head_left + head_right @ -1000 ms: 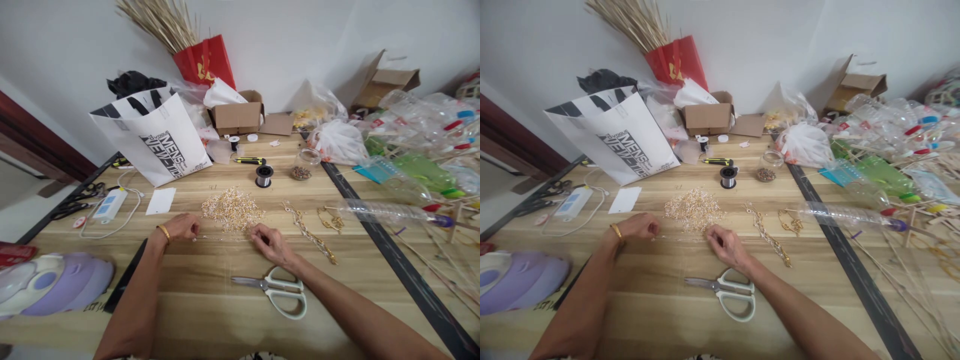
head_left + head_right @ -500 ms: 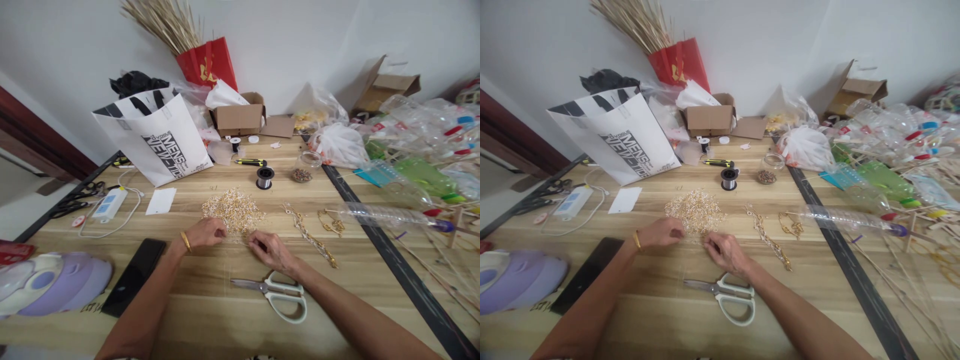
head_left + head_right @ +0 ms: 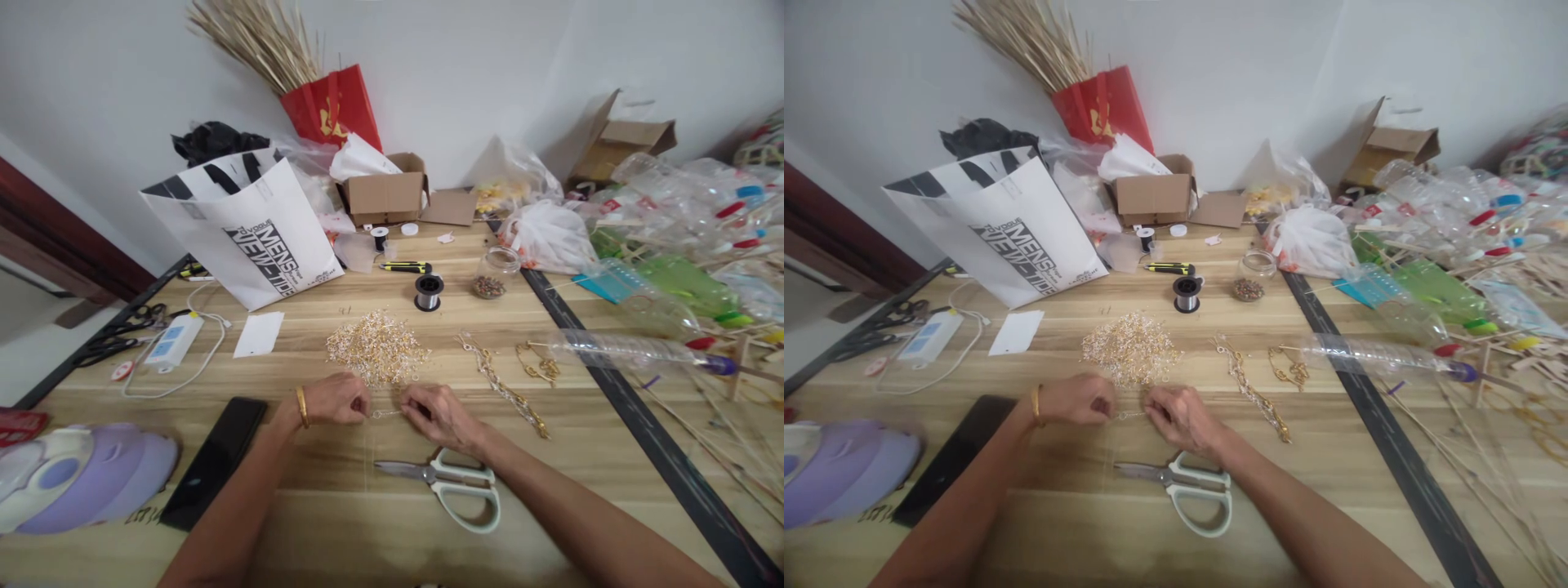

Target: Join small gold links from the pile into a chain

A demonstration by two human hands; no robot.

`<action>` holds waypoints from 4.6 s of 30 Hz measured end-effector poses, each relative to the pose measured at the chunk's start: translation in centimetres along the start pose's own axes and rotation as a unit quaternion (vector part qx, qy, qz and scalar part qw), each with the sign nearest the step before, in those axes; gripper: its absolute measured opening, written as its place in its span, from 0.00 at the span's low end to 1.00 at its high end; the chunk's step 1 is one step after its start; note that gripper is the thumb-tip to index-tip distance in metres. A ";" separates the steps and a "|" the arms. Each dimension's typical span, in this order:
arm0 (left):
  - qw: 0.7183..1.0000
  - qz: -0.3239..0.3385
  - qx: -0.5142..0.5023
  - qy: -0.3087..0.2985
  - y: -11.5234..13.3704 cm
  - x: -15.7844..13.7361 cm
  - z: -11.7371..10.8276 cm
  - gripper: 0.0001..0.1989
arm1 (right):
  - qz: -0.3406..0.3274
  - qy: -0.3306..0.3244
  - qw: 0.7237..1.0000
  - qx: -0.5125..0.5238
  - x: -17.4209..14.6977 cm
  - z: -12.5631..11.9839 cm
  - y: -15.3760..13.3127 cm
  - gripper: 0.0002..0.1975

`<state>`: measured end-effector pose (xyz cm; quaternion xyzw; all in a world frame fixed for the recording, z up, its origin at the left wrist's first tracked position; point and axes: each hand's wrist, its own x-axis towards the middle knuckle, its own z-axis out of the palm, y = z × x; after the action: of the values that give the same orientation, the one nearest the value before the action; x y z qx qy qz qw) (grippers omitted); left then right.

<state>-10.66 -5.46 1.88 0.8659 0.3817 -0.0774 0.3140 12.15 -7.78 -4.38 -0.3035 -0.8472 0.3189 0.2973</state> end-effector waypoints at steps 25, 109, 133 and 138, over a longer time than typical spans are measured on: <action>0.969 -0.048 0.077 0.229 0.3 5.6 0.4 0.07 | -0.016 0.004 1.000 -0.027 0.1 0.1 0.1 0.05; 0.980 0.021 0.099 0.173 -1.3 4.4 -0.1 0.06 | 0.008 -0.005 1.000 -0.027 0.3 0.1 0.2 0.05; 0.925 -0.021 -0.321 0.203 -2.3 4.5 0.2 0.08 | 0.008 -0.005 0.999 -0.031 0.3 -0.1 0.0 0.05; 0.908 -0.015 -0.365 0.206 -2.4 4.6 0.3 0.09 | 0.015 -0.014 0.999 -0.031 0.3 -0.2 0.0 0.05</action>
<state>-9.12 -1.56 -1.29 0.6815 0.4525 0.2425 0.5215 12.08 -7.56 -4.18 -0.3211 -0.8562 0.3007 0.2711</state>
